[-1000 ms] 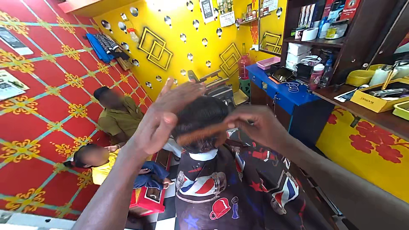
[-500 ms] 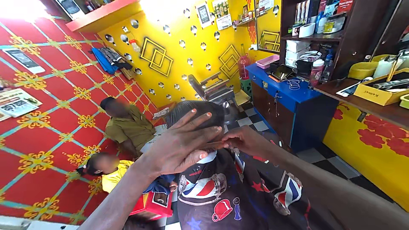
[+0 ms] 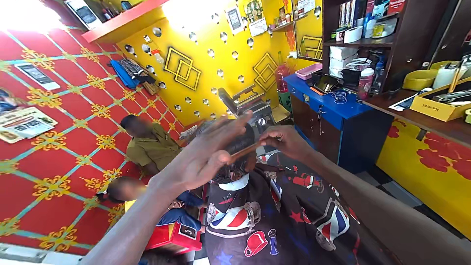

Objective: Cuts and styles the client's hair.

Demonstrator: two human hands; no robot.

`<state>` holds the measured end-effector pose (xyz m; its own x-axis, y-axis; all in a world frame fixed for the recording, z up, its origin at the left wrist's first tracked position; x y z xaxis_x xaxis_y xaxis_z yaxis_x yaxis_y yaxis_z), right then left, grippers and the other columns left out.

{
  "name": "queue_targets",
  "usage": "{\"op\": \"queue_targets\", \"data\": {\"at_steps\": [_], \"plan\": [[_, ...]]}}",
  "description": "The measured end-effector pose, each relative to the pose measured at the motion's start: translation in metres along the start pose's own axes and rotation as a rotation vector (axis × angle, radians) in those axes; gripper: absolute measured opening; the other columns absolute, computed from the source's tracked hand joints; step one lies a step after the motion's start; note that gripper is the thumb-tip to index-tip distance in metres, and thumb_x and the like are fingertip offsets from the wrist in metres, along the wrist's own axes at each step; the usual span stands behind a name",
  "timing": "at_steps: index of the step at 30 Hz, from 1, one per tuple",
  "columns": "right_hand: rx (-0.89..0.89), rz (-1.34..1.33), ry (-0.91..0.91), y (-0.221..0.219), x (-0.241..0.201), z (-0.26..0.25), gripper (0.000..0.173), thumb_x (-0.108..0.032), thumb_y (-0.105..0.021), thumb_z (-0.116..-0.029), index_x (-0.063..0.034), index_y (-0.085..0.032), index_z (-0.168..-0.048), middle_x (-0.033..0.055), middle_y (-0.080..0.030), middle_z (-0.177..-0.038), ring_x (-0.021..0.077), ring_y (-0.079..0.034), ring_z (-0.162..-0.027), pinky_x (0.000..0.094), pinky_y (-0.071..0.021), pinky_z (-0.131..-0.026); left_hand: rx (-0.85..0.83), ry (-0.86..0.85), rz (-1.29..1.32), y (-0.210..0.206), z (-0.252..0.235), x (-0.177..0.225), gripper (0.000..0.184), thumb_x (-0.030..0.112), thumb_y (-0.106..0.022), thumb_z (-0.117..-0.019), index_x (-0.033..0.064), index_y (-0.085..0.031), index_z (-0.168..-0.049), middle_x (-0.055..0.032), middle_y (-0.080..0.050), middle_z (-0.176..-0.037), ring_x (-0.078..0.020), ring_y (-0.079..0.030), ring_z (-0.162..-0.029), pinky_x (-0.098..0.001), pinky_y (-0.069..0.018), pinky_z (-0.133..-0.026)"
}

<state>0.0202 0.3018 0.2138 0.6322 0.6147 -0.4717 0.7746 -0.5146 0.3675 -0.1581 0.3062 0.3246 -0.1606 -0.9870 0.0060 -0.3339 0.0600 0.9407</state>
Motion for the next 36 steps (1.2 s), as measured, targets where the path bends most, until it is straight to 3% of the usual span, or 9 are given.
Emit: {"op": "queue_targets", "data": {"at_steps": [4, 7, 9, 13, 15, 21, 25, 31, 36], "plan": [[-0.153, 0.061, 0.023, -0.029, 0.012, 0.026, 0.016, -0.017, -0.063, -0.0990, -0.0107, -0.079, -0.100, 0.0023, -0.074, -0.091, 0.0149, -0.070, -0.086, 0.0422, -0.0581, -0.082, -0.132, -0.051, 0.107, -0.024, -0.001, 0.006, 0.091, 0.073, -0.005, -0.0996, 0.0110, -0.031, -0.161, -0.0008, -0.043, -0.161, -0.0146, -0.043, -0.146, -0.0451, -0.0297, -0.127], [-0.338, 0.072, 0.095, -0.039, 0.000, 0.040, 0.019, -0.017, -0.061, -0.0992, -0.0146, -0.080, -0.099, -0.0021, -0.075, -0.094, 0.0129, -0.070, -0.092, 0.0404, -0.0567, -0.087, -0.078, 0.056, 0.575, -0.012, 0.005, 0.008, 0.107, 0.084, -0.005, -0.0910, 0.0057, -0.029, -0.161, -0.0074, -0.047, -0.158, -0.0251, -0.055, -0.137, -0.0442, -0.0506, -0.113], [-0.337, 0.144, 0.184, -0.034, -0.028, 0.034, 0.020, -0.021, -0.060, -0.1003, -0.0179, -0.080, -0.100, -0.0055, -0.075, -0.097, 0.0112, -0.069, -0.096, 0.0396, -0.0547, -0.092, 0.036, 0.041, 0.687, 0.011, 0.010, 0.005, 0.111, 0.086, -0.005, -0.0880, 0.0061, -0.027, -0.162, -0.0120, -0.047, -0.157, -0.0321, -0.053, -0.138, -0.0481, -0.0475, -0.114], [0.067, 0.341, 0.322, 0.005, -0.101, -0.004, 0.023, -0.015, -0.056, -0.1020, -0.0122, -0.078, -0.104, 0.0034, -0.073, -0.097, 0.0184, -0.069, -0.092, 0.0371, -0.0569, -0.080, 0.123, 0.004, 0.702, 0.028, 0.015, -0.006, 0.109, 0.085, -0.006, -0.0886, 0.0063, -0.016, -0.164, -0.0140, -0.034, -0.164, -0.0353, -0.039, -0.148, -0.0500, -0.0348, -0.123], [0.147, 0.503, 0.369, 0.010, -0.113, -0.015, 0.021, -0.011, -0.057, -0.1017, -0.0120, -0.078, -0.105, 0.0053, -0.072, -0.097, 0.0217, -0.068, -0.091, 0.0374, -0.0558, -0.078, 0.112, 0.036, 0.646, 0.019, 0.014, -0.006, 0.109, 0.085, -0.007, -0.0896, 0.0053, -0.016, -0.163, -0.0133, -0.034, -0.165, -0.0344, -0.039, -0.148, -0.0497, -0.0364, -0.122], [-0.047, 0.625, 0.367, -0.015, -0.090, 0.001, 0.023, -0.001, -0.060, -0.0957, -0.0136, -0.076, -0.106, 0.0044, -0.072, -0.097, 0.0237, -0.068, -0.094, 0.0385, -0.0566, -0.081, 0.035, 0.068, 0.646, -0.009, 0.018, -0.003, 0.108, 0.082, -0.008, -0.0930, 0.0004, -0.019, -0.162, -0.0139, -0.035, -0.164, -0.0296, -0.049, -0.142, -0.0462, -0.0471, -0.116], [-0.192, 0.429, 0.159, -0.019, -0.070, 0.004, 0.018, -0.010, -0.061, -0.0980, -0.0133, -0.078, -0.102, 0.0030, -0.069, -0.087, 0.0197, -0.066, -0.082, 0.0370, -0.0553, -0.075, 0.028, 0.070, 0.681, -0.015, 0.019, -0.004, 0.110, 0.083, -0.009, -0.0924, -0.0016, -0.020, -0.161, -0.0159, -0.036, -0.163, -0.0302, -0.048, -0.143, -0.0462, -0.0456, -0.117], [-0.514, 0.233, -0.038, -0.039, -0.044, 0.021, 0.017, -0.009, -0.063, -0.0988, -0.0134, -0.079, -0.102, 0.0021, -0.075, -0.096, 0.0177, -0.071, -0.092, 0.0397, -0.0577, -0.083, 0.028, 0.059, 0.762, -0.018, 0.023, -0.001, 0.111, 0.084, -0.009, -0.0914, -0.0018, -0.017, -0.162, -0.0164, -0.038, -0.162, -0.0297, -0.049, -0.142, -0.0445, -0.0445, -0.118], [-0.589, 0.208, -0.098, -0.042, -0.032, 0.060, 0.014, -0.016, -0.064, -0.0994, -0.0173, -0.078, -0.098, -0.0014, -0.072, -0.092, 0.0157, -0.069, -0.086, 0.0425, -0.0574, -0.077, 0.124, -0.008, 0.657, -0.006, 0.036, 0.013, 0.114, 0.085, -0.001, -0.0893, -0.0012, -0.042, -0.153, -0.0142, -0.052, -0.152, -0.0312, -0.049, -0.141, -0.0489, -0.0406, -0.120]]}}
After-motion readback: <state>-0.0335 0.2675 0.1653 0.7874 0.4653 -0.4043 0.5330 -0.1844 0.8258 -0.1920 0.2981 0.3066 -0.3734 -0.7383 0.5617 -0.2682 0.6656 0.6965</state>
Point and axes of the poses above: each hand's wrist, its own z-axis away from the middle knuckle, its own y-axis out of the back of the hand, x = y × z, the point moved 9 cm from there along -z, towards the middle knuckle
